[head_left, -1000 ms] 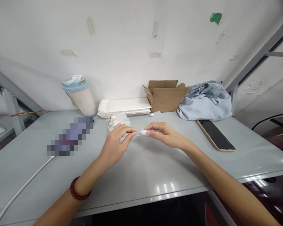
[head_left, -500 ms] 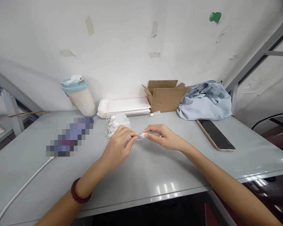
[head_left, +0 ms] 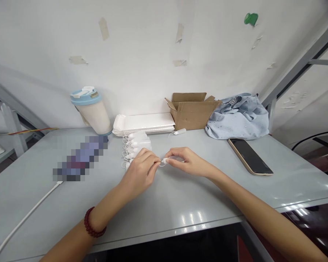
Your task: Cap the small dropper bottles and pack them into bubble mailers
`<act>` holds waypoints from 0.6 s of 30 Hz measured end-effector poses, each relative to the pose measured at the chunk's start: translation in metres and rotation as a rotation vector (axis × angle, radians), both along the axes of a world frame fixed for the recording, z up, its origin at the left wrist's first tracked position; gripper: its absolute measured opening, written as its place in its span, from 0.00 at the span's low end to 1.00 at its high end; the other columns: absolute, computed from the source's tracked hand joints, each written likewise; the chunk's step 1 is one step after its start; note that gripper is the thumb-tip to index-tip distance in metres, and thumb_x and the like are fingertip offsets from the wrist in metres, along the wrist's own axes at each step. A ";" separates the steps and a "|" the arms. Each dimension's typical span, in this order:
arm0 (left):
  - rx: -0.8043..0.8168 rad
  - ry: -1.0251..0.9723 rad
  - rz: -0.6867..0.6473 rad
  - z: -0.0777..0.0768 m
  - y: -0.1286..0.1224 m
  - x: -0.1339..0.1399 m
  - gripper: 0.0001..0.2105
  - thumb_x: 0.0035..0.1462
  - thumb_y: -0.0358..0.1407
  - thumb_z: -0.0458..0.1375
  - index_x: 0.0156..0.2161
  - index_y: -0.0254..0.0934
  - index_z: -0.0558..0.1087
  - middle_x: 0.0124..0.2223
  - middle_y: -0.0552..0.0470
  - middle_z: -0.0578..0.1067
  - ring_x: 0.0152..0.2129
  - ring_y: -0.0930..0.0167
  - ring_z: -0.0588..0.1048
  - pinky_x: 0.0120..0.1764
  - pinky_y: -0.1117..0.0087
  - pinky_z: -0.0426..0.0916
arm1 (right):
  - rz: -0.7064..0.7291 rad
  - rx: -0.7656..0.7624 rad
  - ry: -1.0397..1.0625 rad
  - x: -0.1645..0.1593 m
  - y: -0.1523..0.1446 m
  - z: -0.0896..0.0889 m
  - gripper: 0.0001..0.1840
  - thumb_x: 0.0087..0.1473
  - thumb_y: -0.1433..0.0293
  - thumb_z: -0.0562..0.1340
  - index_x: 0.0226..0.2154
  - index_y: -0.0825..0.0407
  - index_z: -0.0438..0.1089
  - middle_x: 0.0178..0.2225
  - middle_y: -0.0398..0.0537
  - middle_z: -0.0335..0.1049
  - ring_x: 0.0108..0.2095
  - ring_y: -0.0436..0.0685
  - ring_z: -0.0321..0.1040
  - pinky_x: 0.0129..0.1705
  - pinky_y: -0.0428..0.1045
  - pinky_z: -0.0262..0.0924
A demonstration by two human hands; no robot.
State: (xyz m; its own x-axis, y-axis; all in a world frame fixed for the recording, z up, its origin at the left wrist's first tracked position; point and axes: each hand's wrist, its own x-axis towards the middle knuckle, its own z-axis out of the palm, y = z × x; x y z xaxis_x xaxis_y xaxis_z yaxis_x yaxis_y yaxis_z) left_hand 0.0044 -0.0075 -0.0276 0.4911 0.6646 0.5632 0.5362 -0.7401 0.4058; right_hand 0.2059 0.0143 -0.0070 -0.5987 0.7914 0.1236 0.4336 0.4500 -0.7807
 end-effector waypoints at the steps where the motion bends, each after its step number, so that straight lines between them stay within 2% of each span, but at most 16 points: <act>1: 0.000 0.000 0.000 0.000 0.000 0.000 0.09 0.60 0.25 0.49 0.34 0.36 0.70 0.30 0.49 0.71 0.31 0.68 0.66 0.33 0.67 0.64 | 0.000 0.000 -0.003 0.000 0.000 0.000 0.12 0.58 0.66 0.55 0.36 0.54 0.73 0.35 0.47 0.74 0.36 0.53 0.67 0.36 0.47 0.58; 11: 0.016 -0.007 -0.001 -0.001 0.000 0.001 0.08 0.60 0.25 0.49 0.34 0.35 0.70 0.30 0.49 0.72 0.32 0.68 0.66 0.34 0.67 0.65 | -0.012 -0.013 -0.001 -0.002 -0.001 0.000 0.12 0.58 0.67 0.56 0.36 0.55 0.73 0.34 0.46 0.73 0.35 0.52 0.66 0.31 0.44 0.55; 18: 0.038 -0.034 0.006 0.005 0.001 -0.002 0.04 0.57 0.26 0.56 0.38 0.35 0.70 0.33 0.50 0.74 0.34 0.69 0.68 0.36 0.69 0.65 | -0.042 -0.027 0.045 0.002 -0.002 0.008 0.13 0.59 0.63 0.56 0.35 0.54 0.73 0.33 0.44 0.72 0.32 0.49 0.64 0.26 0.43 0.51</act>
